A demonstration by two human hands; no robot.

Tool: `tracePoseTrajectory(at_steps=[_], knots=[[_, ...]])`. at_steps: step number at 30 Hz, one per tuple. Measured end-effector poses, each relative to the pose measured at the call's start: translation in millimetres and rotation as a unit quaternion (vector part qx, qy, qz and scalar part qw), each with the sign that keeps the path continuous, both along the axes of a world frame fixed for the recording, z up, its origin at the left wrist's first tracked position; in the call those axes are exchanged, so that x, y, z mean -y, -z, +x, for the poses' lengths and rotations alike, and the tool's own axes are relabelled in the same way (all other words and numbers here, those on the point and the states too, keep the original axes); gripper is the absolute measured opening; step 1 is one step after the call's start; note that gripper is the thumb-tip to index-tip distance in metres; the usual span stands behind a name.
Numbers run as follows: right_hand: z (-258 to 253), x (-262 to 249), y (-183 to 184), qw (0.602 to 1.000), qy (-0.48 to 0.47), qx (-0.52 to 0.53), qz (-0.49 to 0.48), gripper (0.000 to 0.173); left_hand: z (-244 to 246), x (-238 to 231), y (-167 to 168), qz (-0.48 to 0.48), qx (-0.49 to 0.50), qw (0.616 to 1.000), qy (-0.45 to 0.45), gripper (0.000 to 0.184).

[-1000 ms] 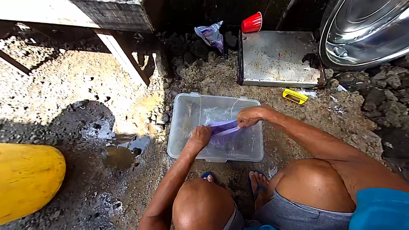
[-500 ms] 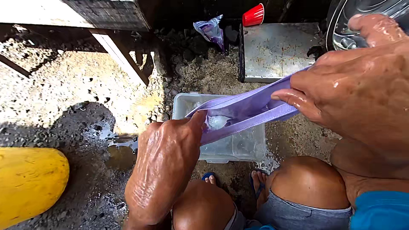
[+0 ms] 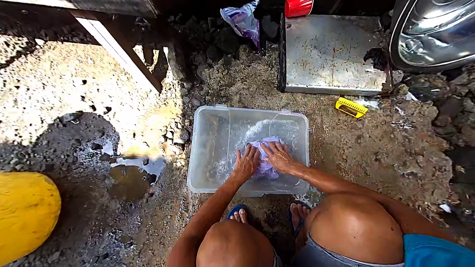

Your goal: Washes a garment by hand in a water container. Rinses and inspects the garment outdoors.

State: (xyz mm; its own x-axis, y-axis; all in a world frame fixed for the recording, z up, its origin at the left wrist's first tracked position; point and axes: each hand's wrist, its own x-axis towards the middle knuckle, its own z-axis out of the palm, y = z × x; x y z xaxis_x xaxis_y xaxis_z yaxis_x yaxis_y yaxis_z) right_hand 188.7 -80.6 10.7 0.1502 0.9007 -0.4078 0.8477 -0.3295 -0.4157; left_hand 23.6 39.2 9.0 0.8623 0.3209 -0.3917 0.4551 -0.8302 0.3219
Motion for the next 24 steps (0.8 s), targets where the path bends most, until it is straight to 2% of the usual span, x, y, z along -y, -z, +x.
tracePoseTrajectory(at_steps=[3,6,8,10,12,14,16,18,20,22,24], knots=[[10,-3,27,0.999,0.014,0.032,0.015,0.074,-7,-36,26,0.039,0.055,0.998,0.018,0.059],[31,-24,35,0.997,0.020,0.074,0.023,0.069,-12,-66,37,0.127,0.107,0.986,0.029,0.059],[30,-36,37,0.994,0.044,0.089,0.037,0.065,-13,-71,43,0.151,0.127,0.980,0.014,0.057],[6,-32,42,0.993,0.062,0.089,0.045,0.061,-14,-68,39,0.131,0.098,0.986,0.010,0.056],[-17,-27,39,0.996,0.032,0.061,0.050,0.058,-12,-70,29,0.078,0.055,0.995,0.008,0.056],[-15,-29,30,0.999,-0.012,0.033,0.020,0.060,-9,-70,26,0.048,0.047,0.998,-0.007,0.058],[5,-41,18,0.999,-0.036,0.025,-0.012,0.065,-7,-69,26,0.059,0.035,0.998,-0.009,0.059],[28,-50,4,0.998,-0.036,0.054,0.015,0.067,-2,-73,9,0.074,0.012,0.997,0.000,0.062],[45,-55,-26,0.997,-0.012,0.073,0.019,0.072,0,-74,-26,0.076,-0.002,0.997,0.009,0.064],[58,-54,-59,0.994,0.007,0.107,0.020,0.075,-1,-74,-67,0.092,-0.022,0.995,0.043,0.042],[69,-45,-79,0.983,-0.020,0.154,0.099,0.064,-10,-74,-107,0.126,-0.022,0.986,0.103,0.028]])
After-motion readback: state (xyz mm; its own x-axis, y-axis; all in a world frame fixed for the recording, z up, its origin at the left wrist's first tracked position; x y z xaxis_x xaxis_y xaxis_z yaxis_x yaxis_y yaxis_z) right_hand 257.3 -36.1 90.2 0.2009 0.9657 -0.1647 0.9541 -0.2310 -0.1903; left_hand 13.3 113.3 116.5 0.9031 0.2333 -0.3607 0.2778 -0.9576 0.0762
